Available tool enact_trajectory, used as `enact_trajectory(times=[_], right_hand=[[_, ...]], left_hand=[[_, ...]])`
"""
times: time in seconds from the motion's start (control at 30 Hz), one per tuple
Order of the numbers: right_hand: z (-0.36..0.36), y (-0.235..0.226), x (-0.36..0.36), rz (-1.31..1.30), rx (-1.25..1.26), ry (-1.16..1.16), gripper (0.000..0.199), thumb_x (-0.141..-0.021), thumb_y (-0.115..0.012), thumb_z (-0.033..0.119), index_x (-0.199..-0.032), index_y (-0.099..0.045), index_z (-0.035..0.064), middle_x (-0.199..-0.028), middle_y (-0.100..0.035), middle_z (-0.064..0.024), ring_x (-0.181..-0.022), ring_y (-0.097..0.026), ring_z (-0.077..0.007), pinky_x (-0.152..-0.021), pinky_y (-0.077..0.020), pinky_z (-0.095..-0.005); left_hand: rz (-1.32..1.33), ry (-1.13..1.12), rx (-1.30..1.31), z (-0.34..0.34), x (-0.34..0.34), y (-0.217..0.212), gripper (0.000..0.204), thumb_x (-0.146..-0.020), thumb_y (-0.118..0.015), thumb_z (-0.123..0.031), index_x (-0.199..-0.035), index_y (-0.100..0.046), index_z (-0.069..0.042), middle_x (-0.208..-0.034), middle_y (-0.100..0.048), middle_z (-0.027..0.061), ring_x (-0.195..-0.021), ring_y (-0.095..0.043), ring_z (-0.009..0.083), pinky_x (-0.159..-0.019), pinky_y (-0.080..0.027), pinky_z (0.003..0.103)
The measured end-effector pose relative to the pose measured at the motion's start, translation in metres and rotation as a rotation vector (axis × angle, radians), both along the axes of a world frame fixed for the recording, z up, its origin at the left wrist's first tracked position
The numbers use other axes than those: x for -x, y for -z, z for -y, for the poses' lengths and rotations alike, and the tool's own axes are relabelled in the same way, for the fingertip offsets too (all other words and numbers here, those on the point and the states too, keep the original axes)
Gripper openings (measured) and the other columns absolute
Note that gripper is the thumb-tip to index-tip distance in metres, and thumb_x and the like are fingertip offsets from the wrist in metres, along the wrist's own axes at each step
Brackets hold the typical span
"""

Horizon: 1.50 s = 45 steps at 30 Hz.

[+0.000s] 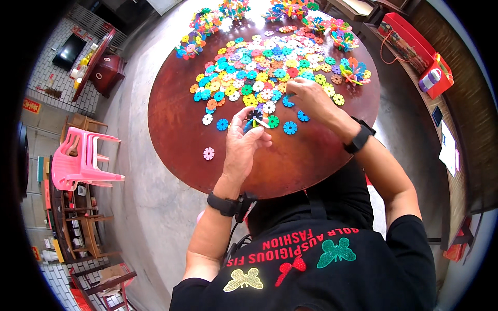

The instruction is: Assembling a colorful plastic snowflake block toy on a table.

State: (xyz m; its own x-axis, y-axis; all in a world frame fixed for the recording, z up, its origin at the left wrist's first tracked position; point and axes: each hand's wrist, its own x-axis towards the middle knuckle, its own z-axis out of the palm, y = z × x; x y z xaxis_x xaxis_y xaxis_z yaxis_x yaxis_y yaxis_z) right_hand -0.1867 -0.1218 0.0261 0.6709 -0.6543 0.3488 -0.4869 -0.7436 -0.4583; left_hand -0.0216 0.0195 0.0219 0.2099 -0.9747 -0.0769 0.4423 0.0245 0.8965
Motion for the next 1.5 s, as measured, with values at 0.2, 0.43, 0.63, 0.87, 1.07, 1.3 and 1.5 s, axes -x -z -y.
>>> enact_trajectory(times=[0.2,0.43,0.63,0.87,1.07,1.3,1.5], right_hand=[[-0.045,-0.024,0.030,0.177,-0.101,-0.094,0.011,-0.076,-0.065,0.006,-0.085,-0.058,0.0035,-0.078,-0.055,-0.0107,-0.074,-0.057,-0.0282,-0.065,-0.0460,-0.0369],[-0.046,-0.014,0.033,0.176,-0.007,-0.035,0.012,-0.076,-0.063,0.006,-0.085,-0.056,0.0050,-0.079,-0.055,-0.0123,-0.077,-0.057,-0.0319,-0.066,-0.0465,-0.0395],[-0.021,0.015,0.049,-0.036,0.032,0.035,0.011,-0.078,-0.059,0.011,-0.086,-0.056,0.0048,-0.082,-0.057,-0.0141,-0.080,-0.057,-0.0323,-0.068,-0.0456,-0.0404],[-0.004,0.012,-0.001,-0.107,0.120,-0.020,0.013,-0.079,-0.061,0.012,-0.092,-0.059,0.0101,-0.085,-0.054,-0.0107,-0.082,-0.057,-0.0296,-0.067,-0.0471,-0.0391],[0.008,0.024,-0.044,-0.205,0.137,-0.216,0.025,-0.079,-0.058,0.011,-0.104,-0.060,0.0137,-0.091,-0.054,-0.0119,-0.087,-0.059,-0.0292,-0.072,-0.0497,-0.0363],[-0.005,0.006,-0.024,-0.100,0.111,-0.118,0.013,-0.079,-0.059,0.014,-0.086,-0.055,0.0042,-0.083,-0.055,-0.0122,-0.080,-0.057,-0.0300,-0.069,-0.0474,-0.0394],[-0.046,-0.017,0.012,0.079,-0.077,-0.140,0.014,-0.081,-0.061,0.014,-0.079,-0.052,0.0038,-0.076,-0.054,-0.0118,-0.076,-0.056,-0.0308,-0.064,-0.0452,-0.0412]], left_hand=[[0.052,0.067,-0.011,-0.002,0.003,0.000,0.045,-0.084,-0.054,-0.001,-0.127,-0.041,-0.004,-0.101,-0.059,0.0108,-0.078,-0.061,0.0138,-0.068,-0.053,0.029],[0.050,0.144,-0.036,-0.004,0.004,-0.001,0.044,-0.084,-0.050,0.000,-0.128,-0.045,-0.005,-0.100,-0.059,0.0094,-0.078,-0.061,0.0139,-0.068,-0.052,0.028],[0.052,0.039,-0.067,0.000,-0.002,0.007,0.039,-0.085,-0.050,-0.002,-0.124,-0.046,-0.005,-0.094,-0.059,0.0069,-0.070,-0.058,0.0089,-0.062,-0.051,0.026],[0.082,-0.016,-0.115,-0.001,-0.008,0.009,0.041,-0.084,-0.052,-0.001,-0.125,-0.044,-0.005,-0.091,-0.059,0.0053,-0.070,-0.057,0.0081,-0.060,-0.050,0.024],[0.055,-0.004,-0.108,0.000,-0.006,0.003,0.045,-0.081,-0.052,0.002,-0.125,-0.046,-0.007,-0.087,-0.058,0.0027,-0.070,-0.057,0.0076,-0.060,-0.050,0.023],[-0.022,0.038,-0.054,-0.001,-0.005,0.003,0.044,-0.081,-0.052,0.004,-0.123,-0.049,-0.007,-0.086,-0.058,0.0025,-0.072,-0.057,0.0085,-0.062,-0.051,0.024],[-0.106,0.152,-0.059,-0.002,-0.004,0.003,0.042,-0.082,-0.050,0.002,-0.124,-0.048,-0.006,-0.088,-0.059,0.0053,-0.073,-0.060,0.0133,-0.063,-0.053,0.027]])
